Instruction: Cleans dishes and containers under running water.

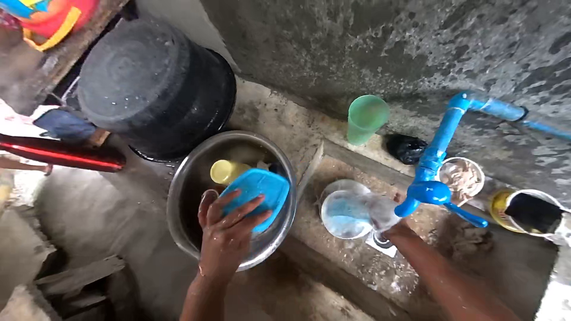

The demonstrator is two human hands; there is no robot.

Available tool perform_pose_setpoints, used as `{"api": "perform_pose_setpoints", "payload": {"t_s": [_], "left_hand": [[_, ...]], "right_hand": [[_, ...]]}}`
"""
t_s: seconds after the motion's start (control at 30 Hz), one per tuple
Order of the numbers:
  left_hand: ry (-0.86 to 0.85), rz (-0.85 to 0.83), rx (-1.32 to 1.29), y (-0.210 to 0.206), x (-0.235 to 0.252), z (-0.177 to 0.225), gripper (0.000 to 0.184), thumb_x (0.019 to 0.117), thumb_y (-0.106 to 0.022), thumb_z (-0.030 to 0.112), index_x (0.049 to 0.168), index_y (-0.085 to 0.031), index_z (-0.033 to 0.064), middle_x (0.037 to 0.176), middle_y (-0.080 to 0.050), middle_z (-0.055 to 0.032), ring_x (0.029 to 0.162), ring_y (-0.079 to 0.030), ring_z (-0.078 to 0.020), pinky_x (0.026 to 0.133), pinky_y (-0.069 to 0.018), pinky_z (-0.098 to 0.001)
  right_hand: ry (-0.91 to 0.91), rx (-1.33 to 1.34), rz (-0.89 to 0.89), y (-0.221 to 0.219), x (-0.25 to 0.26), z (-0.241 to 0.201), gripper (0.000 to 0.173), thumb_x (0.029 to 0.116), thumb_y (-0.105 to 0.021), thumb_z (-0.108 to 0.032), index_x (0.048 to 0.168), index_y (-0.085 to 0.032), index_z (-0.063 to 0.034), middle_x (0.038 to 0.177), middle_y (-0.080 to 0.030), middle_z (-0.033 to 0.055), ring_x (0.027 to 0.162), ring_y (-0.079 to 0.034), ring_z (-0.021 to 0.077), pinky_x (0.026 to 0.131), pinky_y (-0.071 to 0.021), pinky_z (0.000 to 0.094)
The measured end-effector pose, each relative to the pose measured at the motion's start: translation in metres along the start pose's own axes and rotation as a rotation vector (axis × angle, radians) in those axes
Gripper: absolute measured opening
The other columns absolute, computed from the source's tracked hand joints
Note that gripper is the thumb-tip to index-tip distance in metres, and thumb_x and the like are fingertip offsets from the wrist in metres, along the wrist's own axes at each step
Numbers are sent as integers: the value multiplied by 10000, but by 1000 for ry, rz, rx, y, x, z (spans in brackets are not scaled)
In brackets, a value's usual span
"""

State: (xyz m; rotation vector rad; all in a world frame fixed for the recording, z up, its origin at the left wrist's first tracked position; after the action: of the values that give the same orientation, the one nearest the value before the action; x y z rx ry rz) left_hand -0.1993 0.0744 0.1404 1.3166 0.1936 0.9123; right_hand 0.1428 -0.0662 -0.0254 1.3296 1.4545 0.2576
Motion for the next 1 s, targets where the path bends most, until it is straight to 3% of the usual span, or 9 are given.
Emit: {"api": "perform_pose_setpoints", "payload": {"t_s": [0.1, 0.23, 0.3, 0.4, 0.5, 0.63, 0.73, 0.87, 1.0], "left_hand": [[28, -120, 80, -6, -27, -22, 362, 948, -506, 74, 1012, -799, 278, 1322, -692, 6, 1364, -515, -384, 1154, -200, -701], [322, -505, 161, -1, -39, -16, 736, 783, -683, -87, 1399, -632, 313, 1612, -358, -224, 1474, -217, -591, 1104, -106, -832], [374, -549, 129, 2, -33, -1, 795, 753, -775, -25, 1456, -582, 292, 1629, -283, -276, 1482, -144, -613, 1121, -96, -815], [171, -275, -21, -16, -22, 44, 453, 870, -665, 140, 1318, -692, 200, 1520, -491, -218, 1415, -397, -520, 1108, -368, -660], [129, -216, -332, -69, -17, 105, 346, 968, -636, 236, 1300, -699, 158, 1467, -567, -139, 1392, -499, -325, 1145, -427, -487], [723, -282, -874, -154, -17, 145, 791, 938, -693, 235, 1577, -301, -20, 1637, -264, -259, 1480, -361, -344, 1159, -401, -459], [1249, -77, -1164, -197, 0, 155, 892, 970, -684, 222, 1629, -111, 43, 1656, -210, -240, 1445, -402, -346, 1110, -441, -465], [1488, 4, -1467, -219, 27, 159, 556, 1056, -560, 295, 1525, -359, 75, 1354, -575, -189, 1142, -626, -262, 925, -551, -423], [1447, 16, -1537, -228, 37, 152, 497, 1056, -556, 312, 1482, -424, 92, 1227, -647, -157, 1011, -672, -219, 830, -584, -396]], "right_hand": [[-10, -46, -64, -6, -5, 4, 629, 961, -671, -322, 1430, -521, 70, 1469, -497, 314, 1426, -416, 448, 1202, -258, 590], [34, -168, -136, -25, -9, 14, 549, 1004, -591, -293, 1459, -528, 9, 1461, -524, 289, 1407, -454, 438, 1188, -301, 582], [5, -187, -181, -21, -12, 7, 514, 1026, -553, -288, 1448, -539, 5, 1461, -525, 289, 1405, -454, 445, 1181, -312, 594], [-58, -176, -293, -8, -17, -3, 564, 1045, -505, -345, 1490, -484, 1, 1510, -475, 282, 1442, -408, 441, 1193, -301, 592], [-39, -146, -243, 1, -25, -6, 567, 1035, -534, -378, 1411, -553, 47, 1464, -509, 311, 1422, -427, 463, 1183, -311, 601], [-103, -14, -104, 22, -45, -21, 604, 963, -663, -349, 1377, -565, 80, 1455, -508, 322, 1399, -454, 465, 1155, -356, 603], [-179, 57, -147, 37, -56, -32, 608, 952, -682, -343, 1387, -562, 64, 1460, -514, 300, 1402, -458, 443, 1155, -366, 590], [-249, 272, -178, 39, -60, -38, 662, 914, -740, -374, 1355, -563, 87, 1331, -604, 296, 1290, -559, 432, 1111, -417, 575], [-200, 741, -4, 29, -63, -33, 689, 911, -760, -381, 1409, -521, 30, 1280, -650, 210, 1193, -633, 285, 1067, -489, 476]]}}
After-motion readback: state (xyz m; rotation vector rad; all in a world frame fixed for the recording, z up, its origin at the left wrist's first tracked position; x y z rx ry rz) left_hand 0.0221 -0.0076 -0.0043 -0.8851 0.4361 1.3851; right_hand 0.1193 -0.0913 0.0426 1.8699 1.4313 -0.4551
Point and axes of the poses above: each hand's wrist, its own x-axis towards the middle knuckle, its own y-axis out of the back of the hand, z = x × y, the point moved 1 cm from there along x, towards the middle knuckle
